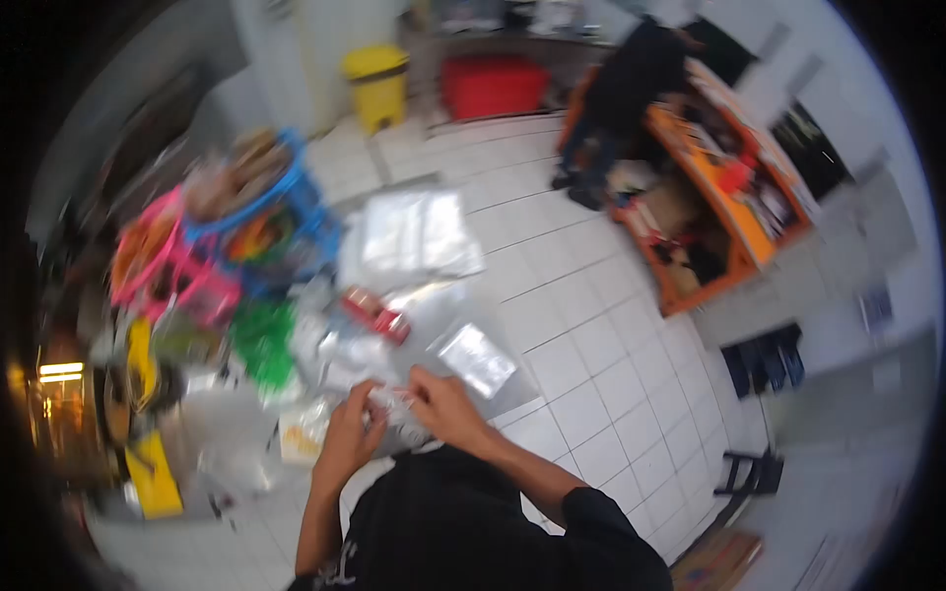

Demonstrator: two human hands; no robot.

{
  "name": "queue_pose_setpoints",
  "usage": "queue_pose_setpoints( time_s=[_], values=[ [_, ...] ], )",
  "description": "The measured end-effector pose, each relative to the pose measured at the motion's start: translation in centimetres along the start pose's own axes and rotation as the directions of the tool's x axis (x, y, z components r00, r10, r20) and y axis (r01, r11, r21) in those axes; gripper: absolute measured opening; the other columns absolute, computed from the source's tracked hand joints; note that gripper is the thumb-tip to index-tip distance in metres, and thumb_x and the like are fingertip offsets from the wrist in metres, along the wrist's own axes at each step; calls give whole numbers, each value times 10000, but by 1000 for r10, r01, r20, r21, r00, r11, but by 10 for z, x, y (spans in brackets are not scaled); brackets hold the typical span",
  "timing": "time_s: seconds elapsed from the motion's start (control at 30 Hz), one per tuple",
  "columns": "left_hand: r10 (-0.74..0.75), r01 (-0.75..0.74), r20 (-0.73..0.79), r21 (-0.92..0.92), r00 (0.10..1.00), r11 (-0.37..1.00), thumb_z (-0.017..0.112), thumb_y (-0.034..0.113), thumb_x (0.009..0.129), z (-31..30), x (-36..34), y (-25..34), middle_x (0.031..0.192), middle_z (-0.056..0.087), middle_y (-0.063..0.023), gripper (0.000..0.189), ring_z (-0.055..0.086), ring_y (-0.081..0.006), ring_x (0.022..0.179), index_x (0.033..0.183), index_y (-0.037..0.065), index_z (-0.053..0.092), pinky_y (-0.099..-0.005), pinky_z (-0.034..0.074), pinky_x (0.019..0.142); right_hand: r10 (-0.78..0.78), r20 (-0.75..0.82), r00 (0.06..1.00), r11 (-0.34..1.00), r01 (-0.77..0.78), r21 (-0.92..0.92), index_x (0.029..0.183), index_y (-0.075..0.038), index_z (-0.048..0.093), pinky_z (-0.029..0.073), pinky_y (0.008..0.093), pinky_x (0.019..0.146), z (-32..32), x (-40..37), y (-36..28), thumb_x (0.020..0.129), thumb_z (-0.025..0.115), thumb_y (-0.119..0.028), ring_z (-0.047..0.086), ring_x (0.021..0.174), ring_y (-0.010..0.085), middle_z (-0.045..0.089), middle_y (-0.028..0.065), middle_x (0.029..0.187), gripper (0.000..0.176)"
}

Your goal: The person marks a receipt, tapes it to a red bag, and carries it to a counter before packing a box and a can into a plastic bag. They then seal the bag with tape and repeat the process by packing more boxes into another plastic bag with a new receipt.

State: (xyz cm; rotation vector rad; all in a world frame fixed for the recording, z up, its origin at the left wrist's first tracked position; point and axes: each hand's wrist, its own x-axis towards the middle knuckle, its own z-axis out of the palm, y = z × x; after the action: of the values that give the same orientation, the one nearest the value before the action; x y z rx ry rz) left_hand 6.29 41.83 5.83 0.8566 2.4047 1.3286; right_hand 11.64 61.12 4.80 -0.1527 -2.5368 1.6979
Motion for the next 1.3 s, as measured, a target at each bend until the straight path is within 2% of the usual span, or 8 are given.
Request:
queue_pose_setpoints(
  time_s=[0.2,0.27,0.37,0.6,0.77,0.93,1.13,1.3],
  values=[
    [87,-93,40,172,995,981,615,-9,790,7,16,16,690,523,-111,361,541,-287,653,1141,72,587,-422,423,620,45,-222,974,999,-48,-7,810,-6,501,401,372,528,-2,-5,-9,921,647,-168,485,543,231,525,145,626,245],
    [303,-208,-223,369,927,906,647,-12,762,17,21,20,712,504,-101,272,525,-266,638,1024,46,597,-406,418,604,84,-264,961,996,-81,25,782,-3,472,386,385,528,-2,-7,-8,897,635,-128,470,542,229,493,138,625,235],
    [352,-292,-228,257,908,921,671,-29,735,30,31,17,765,524,-93,205,548,-282,688,918,31,601,-407,446,654,-58,-197,979,998,58,-9,744,-3,434,367,399,532,-10,-6,-8,849,624,-88,438,547,253,449,139,624,233],
    [176,-182,-148,-31,973,983,692,10,836,32,41,27,667,588,-107,106,561,-221,547,924,-6,636,-334,426,515,-127,-120,985,991,120,-65,736,4,439,393,439,579,-22,-11,-8,810,618,-94,482,615,355,480,174,662,217],
    [282,-283,38,10,959,959,659,5,853,28,34,13,690,588,-147,179,577,-252,575,1027,9,699,-354,444,551,50,-136,990,996,-59,-67,750,-4,443,415,438,601,-31,-17,0,801,620,-96,540,655,383,513,180,687,206],
    [279,-286,107,49,954,957,636,9,872,29,29,8,643,537,-163,235,548,-249,543,1102,11,683,-374,418,539,-53,-139,989,986,30,-163,791,-30,450,423,442,609,-22,-18,2,807,619,-92,563,675,385,529,160,679,181],
    [-64,67,-69,38,996,997,683,94,889,29,21,3,560,535,-102,106,490,-165,494,952,9,671,-338,399,523,-53,-150,987,994,38,-100,913,-55,482,429,438,588,-17,-17,-9,846,607,-91,561,639,384,553,150,665,146],
    [31,-36,-169,-24,985,999,672,101,905,38,19,2,639,610,-111,101,553,-174,546,898,5,643,-329,430,546,-17,-51,999,999,15,-37,1049,-71,488,445,426,575,2,-16,0,895,614,-122,582,618,379,586,151,663,206]
  ],
)
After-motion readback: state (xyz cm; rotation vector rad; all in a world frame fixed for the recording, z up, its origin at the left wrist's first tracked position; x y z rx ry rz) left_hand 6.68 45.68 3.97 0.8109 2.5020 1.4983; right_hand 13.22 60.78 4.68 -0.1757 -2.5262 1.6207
